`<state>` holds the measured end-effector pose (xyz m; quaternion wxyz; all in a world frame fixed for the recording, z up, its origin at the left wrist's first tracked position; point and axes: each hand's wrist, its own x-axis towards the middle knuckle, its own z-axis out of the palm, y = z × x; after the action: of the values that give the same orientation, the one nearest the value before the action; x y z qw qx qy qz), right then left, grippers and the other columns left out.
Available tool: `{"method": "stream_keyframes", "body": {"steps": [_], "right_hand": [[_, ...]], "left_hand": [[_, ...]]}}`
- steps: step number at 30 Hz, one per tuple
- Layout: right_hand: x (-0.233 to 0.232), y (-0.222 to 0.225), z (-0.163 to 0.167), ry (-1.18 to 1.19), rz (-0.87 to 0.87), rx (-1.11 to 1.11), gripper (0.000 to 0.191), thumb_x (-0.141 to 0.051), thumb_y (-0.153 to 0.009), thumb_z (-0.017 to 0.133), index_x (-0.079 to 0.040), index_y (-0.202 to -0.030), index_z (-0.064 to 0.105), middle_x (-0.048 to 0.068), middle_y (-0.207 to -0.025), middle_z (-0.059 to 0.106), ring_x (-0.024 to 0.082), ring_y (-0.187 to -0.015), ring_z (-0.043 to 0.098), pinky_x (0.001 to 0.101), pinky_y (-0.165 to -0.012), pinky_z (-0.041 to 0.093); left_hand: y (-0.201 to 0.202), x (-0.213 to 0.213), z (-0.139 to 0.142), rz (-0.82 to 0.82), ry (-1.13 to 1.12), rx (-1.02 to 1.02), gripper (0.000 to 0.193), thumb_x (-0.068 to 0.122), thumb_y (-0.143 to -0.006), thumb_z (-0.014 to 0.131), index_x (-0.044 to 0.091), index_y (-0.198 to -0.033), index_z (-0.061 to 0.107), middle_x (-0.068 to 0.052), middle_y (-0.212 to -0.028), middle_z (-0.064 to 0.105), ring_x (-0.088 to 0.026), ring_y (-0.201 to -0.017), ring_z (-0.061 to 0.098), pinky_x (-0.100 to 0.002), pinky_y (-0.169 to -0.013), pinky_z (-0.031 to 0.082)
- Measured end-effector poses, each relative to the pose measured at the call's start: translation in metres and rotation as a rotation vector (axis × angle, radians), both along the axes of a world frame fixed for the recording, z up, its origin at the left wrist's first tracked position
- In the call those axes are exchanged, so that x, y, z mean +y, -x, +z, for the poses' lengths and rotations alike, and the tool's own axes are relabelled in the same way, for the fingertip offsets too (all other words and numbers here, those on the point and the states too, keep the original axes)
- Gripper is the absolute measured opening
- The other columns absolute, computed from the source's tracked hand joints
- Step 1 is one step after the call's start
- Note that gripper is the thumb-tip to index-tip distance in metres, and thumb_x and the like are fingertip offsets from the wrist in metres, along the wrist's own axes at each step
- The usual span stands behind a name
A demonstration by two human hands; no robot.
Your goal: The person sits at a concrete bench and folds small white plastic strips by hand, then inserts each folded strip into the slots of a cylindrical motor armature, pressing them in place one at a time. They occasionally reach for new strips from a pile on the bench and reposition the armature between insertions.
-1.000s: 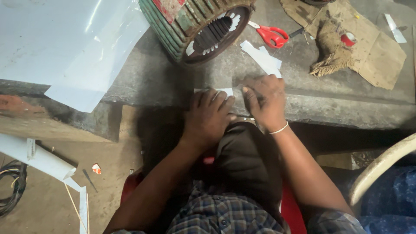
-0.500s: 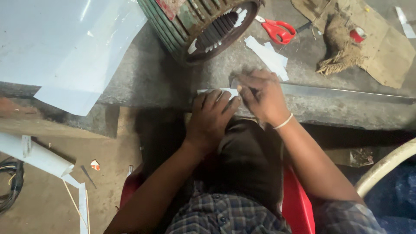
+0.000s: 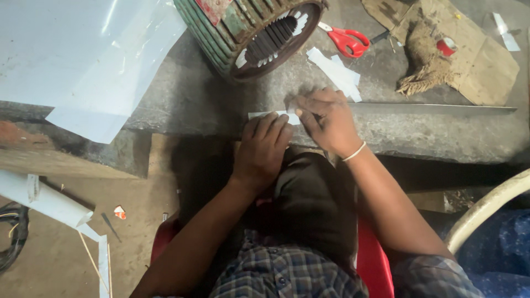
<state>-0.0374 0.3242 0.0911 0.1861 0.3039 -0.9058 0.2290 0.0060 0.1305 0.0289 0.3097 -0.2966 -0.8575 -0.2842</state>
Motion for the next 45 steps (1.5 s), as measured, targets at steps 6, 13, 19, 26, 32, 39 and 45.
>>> {"method": "stream_keyframes", "body": {"steps": [6, 13, 19, 26, 32, 39, 45], "right_hand": [[0.007, -0.014, 0.005, 0.0, 0.065, -0.102, 0.028, -0.01, -0.088, 0.075, -0.006, -0.115, 0.074, 0.011, -0.095, 0.068, 0.032, -0.092, 0.06, 0.0423, -0.086, 0.046], [0.003, -0.015, 0.0, 0.047, 0.051, 0.132, 0.039, -0.01, -0.081, 0.077, 0.001, -0.119, 0.073, 0.018, -0.11, 0.066, 0.037, -0.105, 0.058, 0.0472, -0.092, 0.043], [-0.019, -0.087, -0.035, 0.605, 0.063, -0.375, 0.016, -0.012, -0.096, 0.069, -0.001, -0.106, 0.072, 0.01, -0.104, 0.072, 0.021, -0.1, 0.067, 0.0332, -0.092, 0.052], [-0.022, -0.121, -0.056, 0.763, 0.038, -0.514, 0.014, -0.012, -0.101, 0.067, 0.001, -0.102, 0.074, 0.008, -0.097, 0.074, 0.018, -0.093, 0.068, 0.0305, -0.088, 0.053], [-0.036, -0.122, -0.029, 0.525, 0.052, -0.236, 0.031, -0.009, -0.089, 0.075, -0.001, -0.119, 0.073, 0.013, -0.121, 0.069, 0.021, -0.114, 0.065, 0.0311, -0.097, 0.052], [-0.043, -0.111, -0.012, 0.524, -0.057, -0.267, 0.028, -0.008, -0.083, 0.084, -0.001, -0.11, 0.075, 0.012, -0.111, 0.075, 0.022, -0.106, 0.068, 0.0321, -0.095, 0.052], [-0.033, -0.065, 0.005, 0.333, -0.203, 0.017, 0.035, -0.009, -0.078, 0.086, -0.002, -0.111, 0.075, 0.013, -0.099, 0.072, 0.021, -0.091, 0.067, 0.0335, -0.081, 0.053]], "left_hand": [[0.001, -0.003, 0.002, 0.016, -0.024, 0.091, 0.034, 0.017, -0.096, 0.055, 0.0, -0.125, 0.063, -0.017, -0.127, 0.064, -0.034, -0.124, 0.056, -0.049, -0.105, 0.045], [-0.016, -0.022, 0.018, -0.033, 0.065, -0.05, 0.031, 0.019, -0.088, 0.064, 0.007, -0.115, 0.073, -0.01, -0.094, 0.068, -0.031, -0.092, 0.063, -0.046, -0.08, 0.049], [-0.057, -0.021, 0.02, -0.091, -0.595, -0.279, 0.008, 0.009, -0.087, 0.074, 0.006, -0.095, 0.076, -0.009, -0.088, 0.074, -0.026, -0.085, 0.07, -0.039, -0.078, 0.054], [-0.059, -0.022, 0.012, -0.281, -0.874, -0.803, 0.013, 0.011, -0.082, 0.082, 0.0, -0.088, 0.079, -0.012, -0.085, 0.079, -0.016, -0.076, 0.073, -0.028, -0.071, 0.056], [-0.065, -0.01, 0.011, -0.227, -0.981, -0.635, 0.03, 0.013, -0.084, 0.081, 0.001, -0.111, 0.077, -0.01, -0.104, 0.081, -0.017, -0.095, 0.078, -0.029, -0.086, 0.06], [-0.055, -0.017, 0.004, -0.266, -0.999, -0.687, 0.03, 0.014, -0.086, 0.081, 0.002, -0.114, 0.076, -0.011, -0.112, 0.08, -0.018, -0.104, 0.075, -0.031, -0.094, 0.058], [-0.052, -0.015, 0.004, -0.247, -1.079, -0.643, 0.048, 0.012, -0.084, 0.078, 0.007, -0.129, 0.063, -0.009, -0.122, 0.073, -0.018, -0.103, 0.071, -0.03, -0.09, 0.057]]}}
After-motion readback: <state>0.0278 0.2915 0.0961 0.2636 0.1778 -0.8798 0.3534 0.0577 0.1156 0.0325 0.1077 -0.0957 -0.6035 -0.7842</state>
